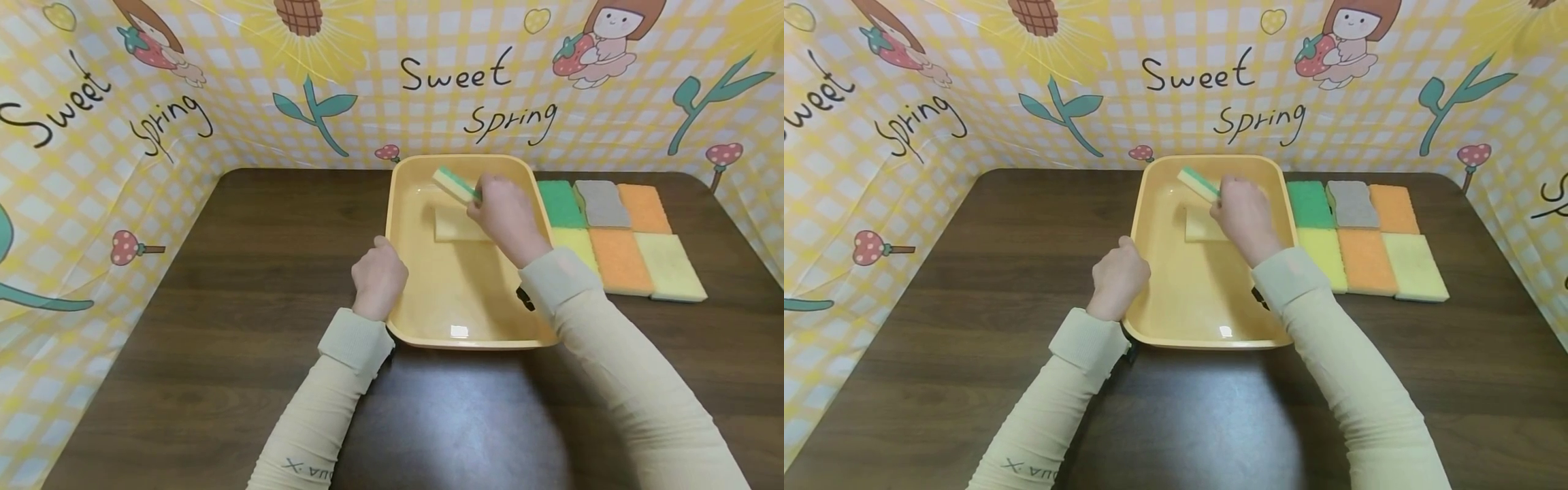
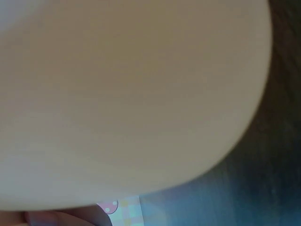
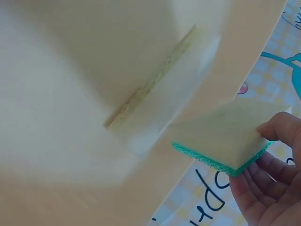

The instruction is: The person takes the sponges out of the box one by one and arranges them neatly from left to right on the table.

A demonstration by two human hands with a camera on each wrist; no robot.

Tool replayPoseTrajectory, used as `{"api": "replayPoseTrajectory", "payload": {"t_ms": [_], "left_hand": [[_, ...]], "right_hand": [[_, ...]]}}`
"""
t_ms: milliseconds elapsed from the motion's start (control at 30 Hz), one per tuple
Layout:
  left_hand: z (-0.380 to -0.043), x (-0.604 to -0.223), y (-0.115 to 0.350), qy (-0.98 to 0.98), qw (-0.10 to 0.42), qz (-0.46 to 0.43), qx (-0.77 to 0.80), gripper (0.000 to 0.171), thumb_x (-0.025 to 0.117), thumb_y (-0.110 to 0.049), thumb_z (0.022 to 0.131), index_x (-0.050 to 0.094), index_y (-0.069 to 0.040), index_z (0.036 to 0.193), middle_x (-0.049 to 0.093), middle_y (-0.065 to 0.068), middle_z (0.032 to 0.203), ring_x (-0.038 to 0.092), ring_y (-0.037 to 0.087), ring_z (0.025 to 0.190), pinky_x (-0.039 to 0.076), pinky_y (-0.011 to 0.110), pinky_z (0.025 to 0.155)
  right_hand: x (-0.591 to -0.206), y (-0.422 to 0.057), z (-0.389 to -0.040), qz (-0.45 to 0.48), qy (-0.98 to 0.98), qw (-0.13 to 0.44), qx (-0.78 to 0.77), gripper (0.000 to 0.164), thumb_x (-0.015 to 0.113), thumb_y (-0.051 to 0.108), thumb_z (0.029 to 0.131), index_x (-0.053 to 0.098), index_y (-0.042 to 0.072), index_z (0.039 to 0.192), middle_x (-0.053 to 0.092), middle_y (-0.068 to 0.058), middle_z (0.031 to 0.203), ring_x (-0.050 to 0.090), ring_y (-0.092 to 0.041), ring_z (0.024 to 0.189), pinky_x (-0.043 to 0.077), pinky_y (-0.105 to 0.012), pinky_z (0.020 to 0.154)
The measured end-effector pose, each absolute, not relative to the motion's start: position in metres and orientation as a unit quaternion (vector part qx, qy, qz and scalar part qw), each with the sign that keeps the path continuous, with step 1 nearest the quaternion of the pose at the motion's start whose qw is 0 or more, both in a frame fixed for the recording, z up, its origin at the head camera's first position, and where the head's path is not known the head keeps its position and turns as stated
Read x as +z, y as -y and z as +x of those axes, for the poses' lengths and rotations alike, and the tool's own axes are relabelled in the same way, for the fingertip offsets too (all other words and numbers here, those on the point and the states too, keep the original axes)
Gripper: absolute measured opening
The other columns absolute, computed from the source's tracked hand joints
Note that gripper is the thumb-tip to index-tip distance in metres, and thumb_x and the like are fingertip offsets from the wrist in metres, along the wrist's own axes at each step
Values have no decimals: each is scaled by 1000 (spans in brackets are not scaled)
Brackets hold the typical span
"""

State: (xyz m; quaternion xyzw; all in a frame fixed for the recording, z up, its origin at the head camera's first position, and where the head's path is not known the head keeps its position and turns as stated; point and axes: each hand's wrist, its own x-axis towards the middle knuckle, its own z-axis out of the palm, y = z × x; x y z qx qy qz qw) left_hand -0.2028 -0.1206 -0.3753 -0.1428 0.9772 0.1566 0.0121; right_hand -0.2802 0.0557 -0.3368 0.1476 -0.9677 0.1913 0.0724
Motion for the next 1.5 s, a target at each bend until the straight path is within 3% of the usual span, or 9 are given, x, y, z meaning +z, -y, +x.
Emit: {"api": "replayPoseTrajectory", "payload": {"t_ms": [400, 1133, 1500], "left_hand": [[-203, -375, 120, -977, 9, -141, 156, 12, 48, -11, 92, 51, -1, 97, 69, 21, 85, 70, 34, 79, 55, 47, 67], [-203, -376, 122, -977, 6, -141, 158, 13, 50, -12, 92, 51, 0, 97, 69, 20, 84, 70, 34, 76, 55, 46, 66], [-202, -374, 122, -976, 13, -143, 162, 14, 49, -13, 92, 51, 0, 98, 69, 20, 84, 69, 34, 78, 54, 46, 66]], "right_hand": [[-329, -62, -268, 117, 959, 49, 253, 18, 51, 11, 89, 57, -4, 97, 59, -17, 85, 49, -24, 66, 39, -31, 57], [-329, -81, -257, 92, 949, 42, 298, 24, 52, 15, 89, 58, -4, 104, 62, -19, 94, 53, -27, 75, 44, -38, 70], [-325, -90, -250, 81, 943, 28, 321, 34, 51, 16, 89, 56, -6, 114, 64, -25, 108, 60, -34, 95, 47, -46, 82]]}}
